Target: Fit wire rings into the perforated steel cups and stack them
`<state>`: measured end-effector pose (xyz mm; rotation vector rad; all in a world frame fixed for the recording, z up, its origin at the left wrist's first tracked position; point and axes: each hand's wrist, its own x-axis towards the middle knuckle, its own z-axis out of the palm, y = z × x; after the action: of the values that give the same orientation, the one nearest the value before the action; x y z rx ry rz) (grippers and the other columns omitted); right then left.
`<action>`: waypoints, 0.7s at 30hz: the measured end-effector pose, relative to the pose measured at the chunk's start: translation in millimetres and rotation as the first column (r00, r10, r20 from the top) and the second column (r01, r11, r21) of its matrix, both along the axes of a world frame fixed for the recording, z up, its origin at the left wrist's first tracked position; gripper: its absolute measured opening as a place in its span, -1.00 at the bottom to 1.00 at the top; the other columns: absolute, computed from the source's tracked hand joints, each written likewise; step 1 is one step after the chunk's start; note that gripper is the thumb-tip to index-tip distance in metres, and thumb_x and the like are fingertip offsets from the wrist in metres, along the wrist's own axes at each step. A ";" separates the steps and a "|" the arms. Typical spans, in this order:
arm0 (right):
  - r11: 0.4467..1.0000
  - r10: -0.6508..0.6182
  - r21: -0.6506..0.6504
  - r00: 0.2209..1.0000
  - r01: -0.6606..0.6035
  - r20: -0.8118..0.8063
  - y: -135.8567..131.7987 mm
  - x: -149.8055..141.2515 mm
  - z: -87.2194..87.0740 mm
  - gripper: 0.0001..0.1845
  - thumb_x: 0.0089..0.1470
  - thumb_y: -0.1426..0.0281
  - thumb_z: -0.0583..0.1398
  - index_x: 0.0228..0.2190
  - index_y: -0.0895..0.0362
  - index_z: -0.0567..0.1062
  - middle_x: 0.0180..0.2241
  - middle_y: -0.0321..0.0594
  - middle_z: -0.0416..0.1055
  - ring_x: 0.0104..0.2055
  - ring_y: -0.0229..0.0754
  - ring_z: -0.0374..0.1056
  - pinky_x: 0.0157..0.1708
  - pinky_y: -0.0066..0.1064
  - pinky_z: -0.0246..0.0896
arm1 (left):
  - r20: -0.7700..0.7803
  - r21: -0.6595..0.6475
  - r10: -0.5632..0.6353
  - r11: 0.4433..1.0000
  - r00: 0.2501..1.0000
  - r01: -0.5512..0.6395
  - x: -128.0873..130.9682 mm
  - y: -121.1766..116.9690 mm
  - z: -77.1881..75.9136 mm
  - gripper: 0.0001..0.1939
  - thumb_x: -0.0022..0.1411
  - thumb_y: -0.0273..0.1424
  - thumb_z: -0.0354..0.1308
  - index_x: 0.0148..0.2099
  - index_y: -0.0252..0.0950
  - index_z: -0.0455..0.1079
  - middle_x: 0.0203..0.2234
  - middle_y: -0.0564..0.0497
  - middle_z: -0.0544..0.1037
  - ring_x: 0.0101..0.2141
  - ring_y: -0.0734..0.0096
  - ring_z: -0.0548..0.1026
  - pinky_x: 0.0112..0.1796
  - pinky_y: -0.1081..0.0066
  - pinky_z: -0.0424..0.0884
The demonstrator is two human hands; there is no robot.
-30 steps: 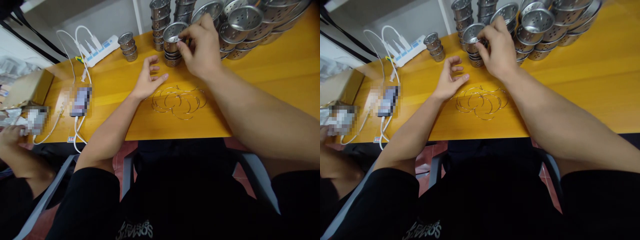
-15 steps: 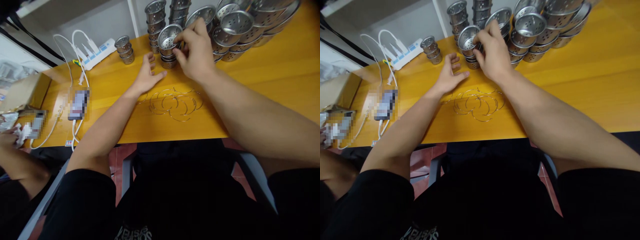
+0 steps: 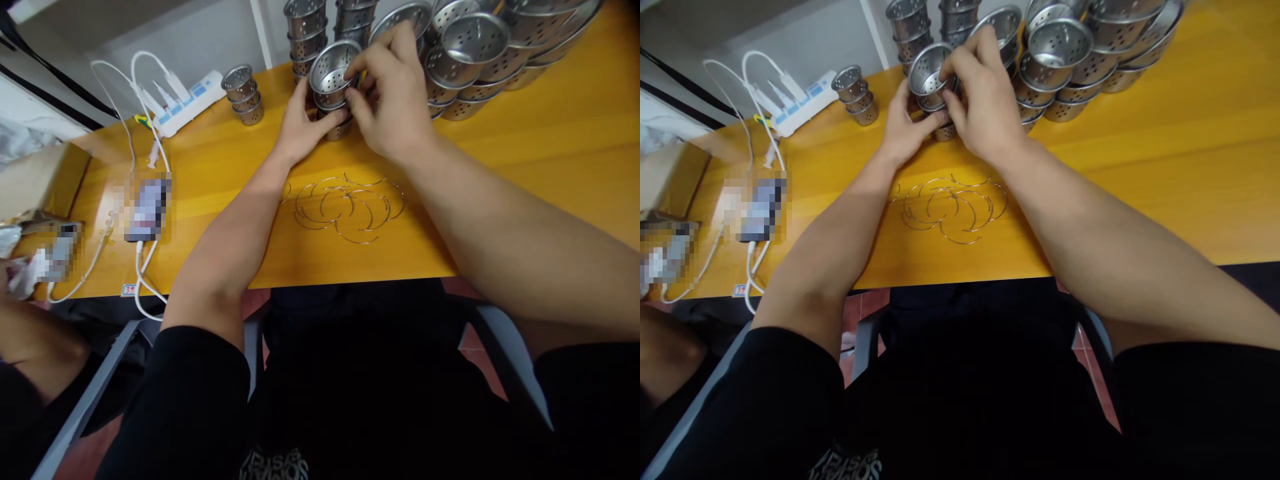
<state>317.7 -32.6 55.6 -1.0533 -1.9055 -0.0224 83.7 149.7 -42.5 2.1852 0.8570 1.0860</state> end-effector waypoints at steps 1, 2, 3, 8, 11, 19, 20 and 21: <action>1.000 0.017 -0.006 1.000 -0.017 -0.009 -1.8 -1.1 0.4 -0.57 0.51 0.56 0.39 0.21 -0.16 0.66 0.36 0.00 0.56 0.23 0.21 0.64 0.23 0.15 0.75 | 0.010 -0.002 -0.002 1.000 1.000 0.002 0.4 -5.4 0.8 0.07 0.07 0.52 0.25 0.61 0.57 0.34 0.51 0.31 0.74 0.57 -0.32 0.59 0.61 -0.47 0.47; 0.999 0.036 -0.004 0.999 -0.036 -0.017 -2.8 -2.0 0.1 -0.59 0.51 0.53 0.42 0.23 -0.13 0.65 0.36 0.03 0.55 0.28 0.25 0.63 0.23 0.17 0.75 | 0.028 -0.007 0.002 1.000 1.000 -0.001 1.8 -9.2 0.7 0.07 0.09 0.54 0.23 0.62 0.55 0.34 0.50 0.29 0.74 0.58 -0.31 0.58 0.61 -0.44 0.47; 0.998 0.055 0.004 0.998 -0.055 -0.024 -3.1 -2.5 -0.7 -0.60 0.51 0.50 0.44 0.25 -0.10 0.66 0.36 0.07 0.54 0.34 0.30 0.62 0.26 0.20 0.74 | 0.053 -0.013 0.006 1.000 0.999 -0.006 4.2 -11.0 -0.4 0.07 0.09 0.55 0.21 0.62 0.53 0.33 0.50 0.27 0.74 0.59 -0.28 0.57 0.62 -0.41 0.48; 0.998 0.063 0.028 0.997 -0.062 -0.033 2.5 -0.5 -8.0 -0.63 0.55 0.48 0.45 0.27 -0.05 0.68 0.36 0.08 0.55 0.43 0.33 0.58 0.41 0.25 0.67 | 0.130 -0.017 0.003 1.000 0.992 -0.001 13.6 -2.0 -7.8 0.05 0.02 0.58 0.26 0.52 0.50 0.39 0.44 0.29 0.77 0.53 -0.25 0.62 0.61 -0.35 0.52; 0.999 0.037 0.003 0.998 -0.037 -0.049 4.3 0.6 -9.2 -0.64 0.56 0.44 0.45 0.26 -0.11 0.68 0.37 0.05 0.55 0.42 0.33 0.57 0.24 0.23 0.75 | 0.106 -0.047 0.024 0.999 0.994 -0.019 10.5 0.9 -6.7 0.06 -0.04 0.62 0.34 0.46 0.46 0.49 0.40 0.33 0.80 0.51 -0.29 0.57 0.62 -0.40 0.51; 0.998 0.042 -0.053 0.997 -0.045 -0.058 -7.2 -0.6 1.2 -0.73 0.60 0.29 0.37 0.20 -0.30 0.61 0.41 -0.02 0.56 0.41 0.27 0.55 0.26 0.29 0.73 | 0.124 -0.024 0.074 0.997 0.989 -0.072 12.8 7.1 -12.5 0.06 0.00 0.51 0.26 0.54 0.48 0.41 0.42 0.23 0.74 0.59 -0.32 0.43 0.61 -0.33 0.41; 0.997 0.044 -0.054 0.998 -0.047 -0.055 -8.1 -0.5 1.6 -0.72 0.60 0.30 0.37 0.21 -0.29 0.62 0.41 0.00 0.56 0.41 0.27 0.56 0.30 0.28 0.71 | 0.130 -0.034 0.068 0.997 0.989 -0.064 15.2 7.1 -11.8 0.08 -0.02 0.50 0.23 0.55 0.48 0.38 0.41 0.22 0.75 0.62 -0.33 0.42 0.61 -0.33 0.39; 0.997 0.046 -0.054 0.997 -0.049 -0.055 -8.4 -0.2 1.6 -0.71 0.60 0.31 0.36 0.23 -0.27 0.62 0.41 0.00 0.55 0.41 0.27 0.56 0.34 0.26 0.69 | 0.125 -0.049 0.059 0.997 0.990 -0.054 17.4 6.4 -10.1 0.11 -0.05 0.49 0.21 0.56 0.47 0.36 0.41 0.21 0.76 0.63 -0.34 0.41 0.61 -0.34 0.39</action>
<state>317.5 -41.0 57.1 -1.0345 -1.8910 0.0855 101.1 156.1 -52.6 2.0427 0.8826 1.2067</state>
